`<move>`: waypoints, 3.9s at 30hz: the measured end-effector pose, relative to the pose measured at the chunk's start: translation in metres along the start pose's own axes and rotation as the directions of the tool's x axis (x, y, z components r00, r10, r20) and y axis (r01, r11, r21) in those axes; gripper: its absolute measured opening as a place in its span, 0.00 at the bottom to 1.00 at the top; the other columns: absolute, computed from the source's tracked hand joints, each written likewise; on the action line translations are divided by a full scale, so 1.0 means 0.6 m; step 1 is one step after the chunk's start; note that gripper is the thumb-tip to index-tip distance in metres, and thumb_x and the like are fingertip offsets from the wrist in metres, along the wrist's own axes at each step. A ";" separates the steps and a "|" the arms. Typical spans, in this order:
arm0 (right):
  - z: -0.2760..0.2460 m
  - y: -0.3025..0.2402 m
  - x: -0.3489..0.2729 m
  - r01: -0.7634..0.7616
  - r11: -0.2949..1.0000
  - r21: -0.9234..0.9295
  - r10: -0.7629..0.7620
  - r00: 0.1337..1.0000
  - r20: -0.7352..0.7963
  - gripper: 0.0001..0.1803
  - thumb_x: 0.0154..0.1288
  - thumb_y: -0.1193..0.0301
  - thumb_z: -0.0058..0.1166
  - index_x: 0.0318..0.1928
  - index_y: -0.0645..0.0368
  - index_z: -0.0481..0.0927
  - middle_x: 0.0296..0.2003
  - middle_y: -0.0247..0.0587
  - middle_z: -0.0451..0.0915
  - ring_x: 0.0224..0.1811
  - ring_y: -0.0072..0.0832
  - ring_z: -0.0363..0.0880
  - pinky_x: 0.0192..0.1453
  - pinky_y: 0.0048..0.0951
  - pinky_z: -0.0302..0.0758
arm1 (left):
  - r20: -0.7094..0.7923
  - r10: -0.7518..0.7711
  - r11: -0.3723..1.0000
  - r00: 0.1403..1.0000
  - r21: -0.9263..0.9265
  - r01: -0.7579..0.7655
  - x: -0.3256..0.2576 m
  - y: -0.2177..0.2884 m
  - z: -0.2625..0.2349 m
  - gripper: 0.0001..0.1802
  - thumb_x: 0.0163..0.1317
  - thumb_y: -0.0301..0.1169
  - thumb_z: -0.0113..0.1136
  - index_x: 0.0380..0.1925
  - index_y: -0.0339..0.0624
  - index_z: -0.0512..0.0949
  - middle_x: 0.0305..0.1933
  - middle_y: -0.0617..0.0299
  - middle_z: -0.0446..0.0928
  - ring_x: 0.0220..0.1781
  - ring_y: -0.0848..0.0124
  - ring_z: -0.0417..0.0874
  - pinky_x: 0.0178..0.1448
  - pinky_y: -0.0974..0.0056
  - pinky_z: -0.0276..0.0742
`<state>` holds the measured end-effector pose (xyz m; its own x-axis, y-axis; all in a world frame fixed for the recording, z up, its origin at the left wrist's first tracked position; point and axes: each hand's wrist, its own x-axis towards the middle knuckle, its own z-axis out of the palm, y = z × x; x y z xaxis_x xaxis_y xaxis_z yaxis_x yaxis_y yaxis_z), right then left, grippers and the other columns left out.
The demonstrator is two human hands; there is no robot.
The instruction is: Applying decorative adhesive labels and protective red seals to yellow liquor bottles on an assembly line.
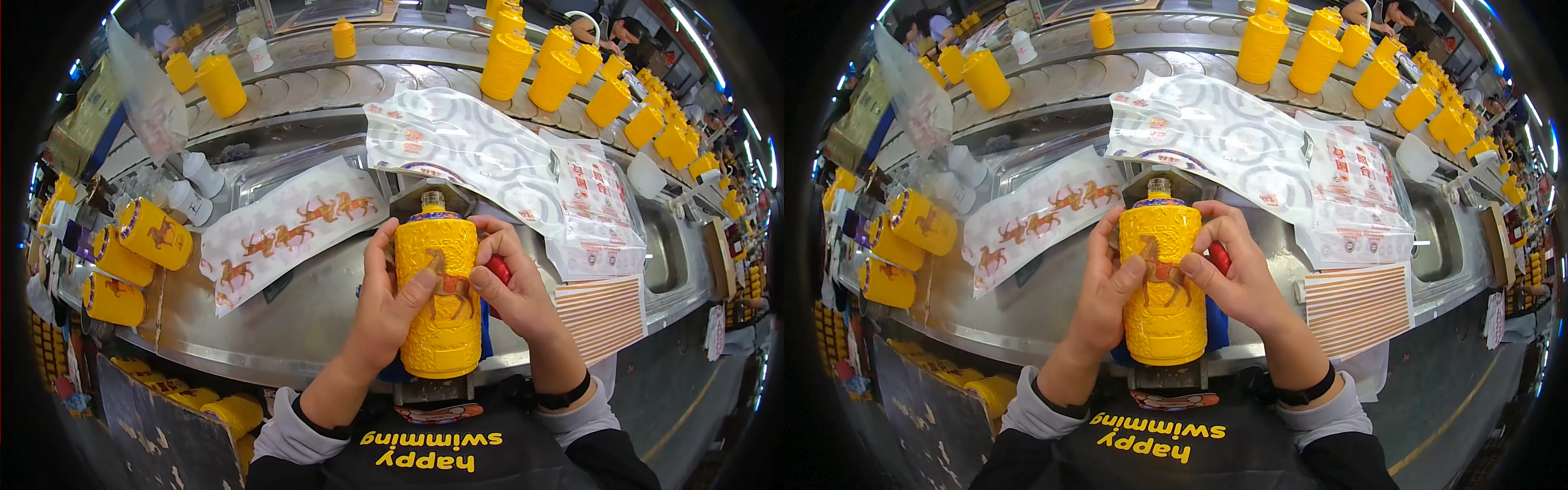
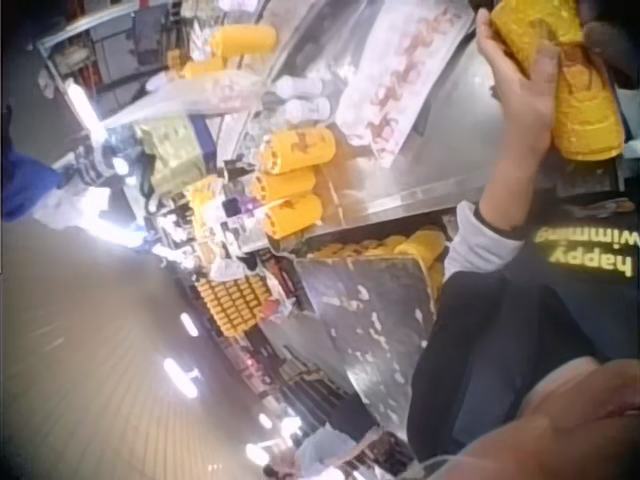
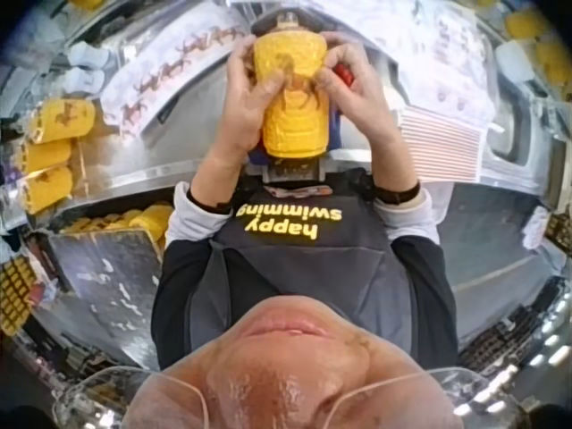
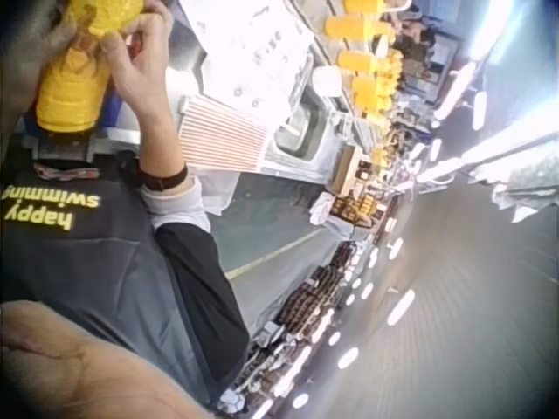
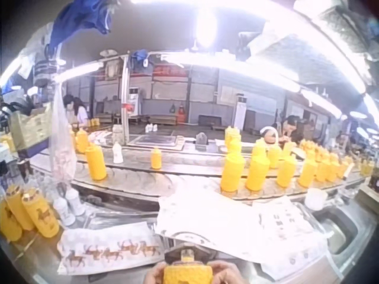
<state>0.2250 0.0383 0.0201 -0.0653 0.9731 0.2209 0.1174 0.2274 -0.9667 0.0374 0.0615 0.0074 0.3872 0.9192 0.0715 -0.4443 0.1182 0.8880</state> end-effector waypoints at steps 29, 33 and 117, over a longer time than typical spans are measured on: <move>-0.005 0.003 -0.013 -0.158 0.958 0.239 0.160 0.987 0.013 0.11 0.67 0.68 0.57 0.42 0.56 0.69 0.61 0.46 0.58 0.58 0.24 0.61 0.61 0.25 0.63 | 0.002 0.025 0.998 1.000 -0.051 -0.025 0.002 -0.012 -0.002 0.39 0.67 0.31 0.56 0.70 0.37 0.46 0.64 0.49 0.62 0.66 0.63 0.67 0.69 0.60 0.63; -0.002 0.011 -0.014 -0.124 0.974 0.191 0.125 0.992 0.003 0.11 0.66 0.70 0.57 0.43 0.56 0.69 0.62 0.46 0.58 0.60 0.26 0.60 0.62 0.25 0.63 | 0.029 0.011 0.995 1.000 -0.101 -0.008 0.001 -0.012 0.001 0.38 0.68 0.31 0.55 0.70 0.38 0.44 0.64 0.49 0.62 0.65 0.64 0.67 0.68 0.60 0.64; 0.009 0.024 -0.009 -0.114 0.944 0.311 0.113 0.993 0.022 0.14 0.67 0.70 0.57 0.44 0.57 0.65 0.60 0.45 0.58 0.61 0.27 0.60 0.65 0.27 0.62 | 0.013 -0.001 0.994 1.000 -0.112 0.003 -0.004 -0.013 0.004 0.42 0.66 0.35 0.58 0.71 0.39 0.43 0.66 0.50 0.60 0.67 0.63 0.65 0.69 0.59 0.63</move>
<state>0.2216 0.0362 0.0046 -0.0733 0.9915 0.1079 -0.1895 0.0923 -0.9775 0.0422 0.0573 0.0013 0.3984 0.9140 0.0764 -0.5309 0.1618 0.8319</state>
